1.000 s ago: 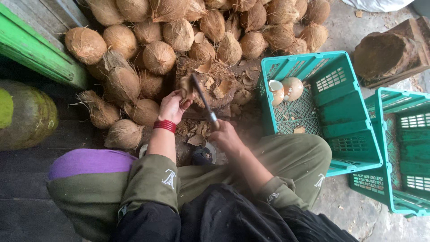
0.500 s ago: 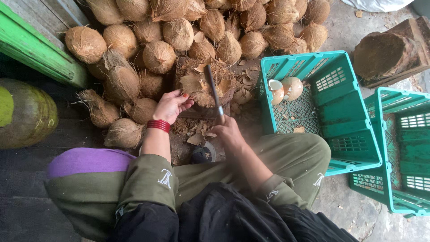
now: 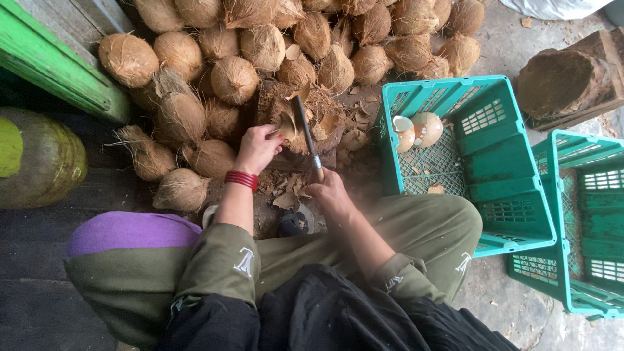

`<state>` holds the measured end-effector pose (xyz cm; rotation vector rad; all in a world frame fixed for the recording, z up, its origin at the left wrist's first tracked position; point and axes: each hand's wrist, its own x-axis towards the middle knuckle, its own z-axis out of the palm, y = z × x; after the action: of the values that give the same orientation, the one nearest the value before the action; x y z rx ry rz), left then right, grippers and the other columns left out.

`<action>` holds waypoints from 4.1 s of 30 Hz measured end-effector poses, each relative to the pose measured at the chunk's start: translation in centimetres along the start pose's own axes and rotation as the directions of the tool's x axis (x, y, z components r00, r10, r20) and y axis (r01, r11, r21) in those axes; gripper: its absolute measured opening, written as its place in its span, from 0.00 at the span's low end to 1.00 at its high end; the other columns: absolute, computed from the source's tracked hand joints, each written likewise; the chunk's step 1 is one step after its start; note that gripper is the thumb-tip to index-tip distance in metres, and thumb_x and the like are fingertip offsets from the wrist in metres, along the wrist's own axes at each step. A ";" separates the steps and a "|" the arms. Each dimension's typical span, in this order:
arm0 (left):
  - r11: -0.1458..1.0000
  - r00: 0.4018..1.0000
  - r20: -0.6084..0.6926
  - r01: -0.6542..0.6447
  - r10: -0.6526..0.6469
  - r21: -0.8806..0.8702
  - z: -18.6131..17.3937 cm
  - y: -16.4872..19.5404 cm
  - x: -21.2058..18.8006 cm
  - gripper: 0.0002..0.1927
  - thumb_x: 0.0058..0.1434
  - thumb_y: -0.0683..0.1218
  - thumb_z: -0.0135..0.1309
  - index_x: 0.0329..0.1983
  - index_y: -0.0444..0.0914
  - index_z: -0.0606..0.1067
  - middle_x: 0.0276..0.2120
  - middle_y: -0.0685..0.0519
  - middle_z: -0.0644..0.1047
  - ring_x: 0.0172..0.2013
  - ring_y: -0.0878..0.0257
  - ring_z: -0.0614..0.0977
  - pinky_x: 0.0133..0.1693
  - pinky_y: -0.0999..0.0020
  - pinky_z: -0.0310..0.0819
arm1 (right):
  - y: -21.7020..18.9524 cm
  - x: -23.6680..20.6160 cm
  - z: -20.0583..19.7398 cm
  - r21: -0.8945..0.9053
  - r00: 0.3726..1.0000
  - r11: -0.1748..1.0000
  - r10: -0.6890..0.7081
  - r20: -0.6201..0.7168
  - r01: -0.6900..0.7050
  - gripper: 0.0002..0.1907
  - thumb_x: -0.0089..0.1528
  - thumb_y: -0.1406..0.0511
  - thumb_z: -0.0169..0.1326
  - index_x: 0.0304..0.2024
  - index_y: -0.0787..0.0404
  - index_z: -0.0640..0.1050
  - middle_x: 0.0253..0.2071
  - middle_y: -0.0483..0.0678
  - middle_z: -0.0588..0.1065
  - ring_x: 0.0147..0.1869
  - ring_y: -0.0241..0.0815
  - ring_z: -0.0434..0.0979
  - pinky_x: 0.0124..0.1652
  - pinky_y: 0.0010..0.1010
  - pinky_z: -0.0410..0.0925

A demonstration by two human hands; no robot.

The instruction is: The person sits on the floor and uses a machete to strike and open coconuts. They repeatedly hit the coconut against a wooden block, rotate it, and continue striking until the top breaks open. The opened coconut is then placed into a green crate.

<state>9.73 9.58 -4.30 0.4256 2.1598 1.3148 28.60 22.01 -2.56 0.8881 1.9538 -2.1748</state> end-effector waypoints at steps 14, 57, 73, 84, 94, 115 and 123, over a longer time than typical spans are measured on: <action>0.916 0.979 -0.149 -0.066 0.135 0.396 3.9 0.2 0.2 0.12 0.70 0.46 0.50 0.34 0.35 0.77 0.30 0.47 0.79 0.26 0.61 0.78 0.30 0.62 0.77 | -1.9 -0.1 0.3 -0.153 0.999 0.988 -0.021 -0.032 0.016 0.08 0.54 0.72 0.57 0.32 0.63 0.70 0.20 0.45 0.69 0.17 0.36 0.68 0.16 0.30 0.63; 0.885 0.952 -0.190 -0.132 0.238 0.447 5.1 -0.5 -1.1 0.12 0.70 0.48 0.55 0.38 0.34 0.79 0.25 0.45 0.80 0.24 0.58 0.81 0.28 0.62 0.78 | -1.0 1.5 0.8 0.124 0.998 0.992 0.011 0.062 -0.019 0.11 0.53 0.76 0.55 0.31 0.61 0.66 0.19 0.46 0.68 0.14 0.37 0.65 0.14 0.31 0.61; 0.871 0.880 -0.254 -0.281 0.401 0.402 5.5 -1.4 -2.4 0.09 0.66 0.47 0.55 0.36 0.35 0.77 0.29 0.44 0.82 0.29 0.53 0.83 0.32 0.56 0.79 | -1.9 0.2 1.3 0.109 0.995 0.990 0.088 0.045 -0.093 0.07 0.52 0.75 0.51 0.26 0.61 0.68 0.16 0.47 0.67 0.14 0.39 0.65 0.14 0.32 0.60; 0.929 0.977 -0.187 -0.158 0.099 -0.335 3.6 -0.1 -3.3 0.18 0.63 0.60 0.58 0.39 0.42 0.80 0.37 0.53 0.85 0.39 0.62 0.86 0.42 0.69 0.82 | -0.4 0.0 1.4 -0.255 0.998 0.967 -0.011 -0.057 -0.004 0.07 0.53 0.72 0.56 0.30 0.64 0.70 0.21 0.46 0.71 0.21 0.36 0.70 0.20 0.30 0.64; 0.890 0.976 -0.211 -0.148 0.059 -0.432 4.3 -1.8 -0.3 0.15 0.63 0.55 0.57 0.39 0.39 0.82 0.40 0.46 0.86 0.41 0.61 0.88 0.43 0.68 0.81 | 0.1 1.0 0.1 -0.135 0.996 0.987 0.091 0.002 -0.090 0.07 0.52 0.71 0.56 0.33 0.62 0.73 0.21 0.47 0.69 0.18 0.37 0.67 0.18 0.33 0.62; 0.710 0.939 -0.295 -0.088 -0.174 -0.699 4.9 -2.4 0.1 0.17 0.65 0.58 0.55 0.36 0.39 0.78 0.37 0.53 0.81 0.39 0.64 0.82 0.36 0.68 0.84 | 1.1 3.1 -0.6 -0.470 0.965 0.876 -0.017 -0.263 -0.112 0.08 0.52 0.69 0.55 0.36 0.58 0.76 0.28 0.48 0.78 0.28 0.41 0.79 0.31 0.35 0.73; 0.549 0.882 -0.258 0.001 -0.395 -0.836 2.9 -2.7 0.4 0.16 0.66 0.54 0.54 0.47 0.39 0.78 0.45 0.49 0.83 0.32 0.63 0.79 0.32 0.69 0.74 | -0.8 4.9 -2.5 -0.093 0.988 0.994 -0.036 0.148 0.050 0.08 0.53 0.71 0.56 0.35 0.65 0.75 0.23 0.46 0.71 0.23 0.38 0.69 0.22 0.30 0.63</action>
<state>11.31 10.59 -7.83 -0.5425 1.5147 2.2150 25.07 26.05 -4.16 0.6585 2.0053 -2.0818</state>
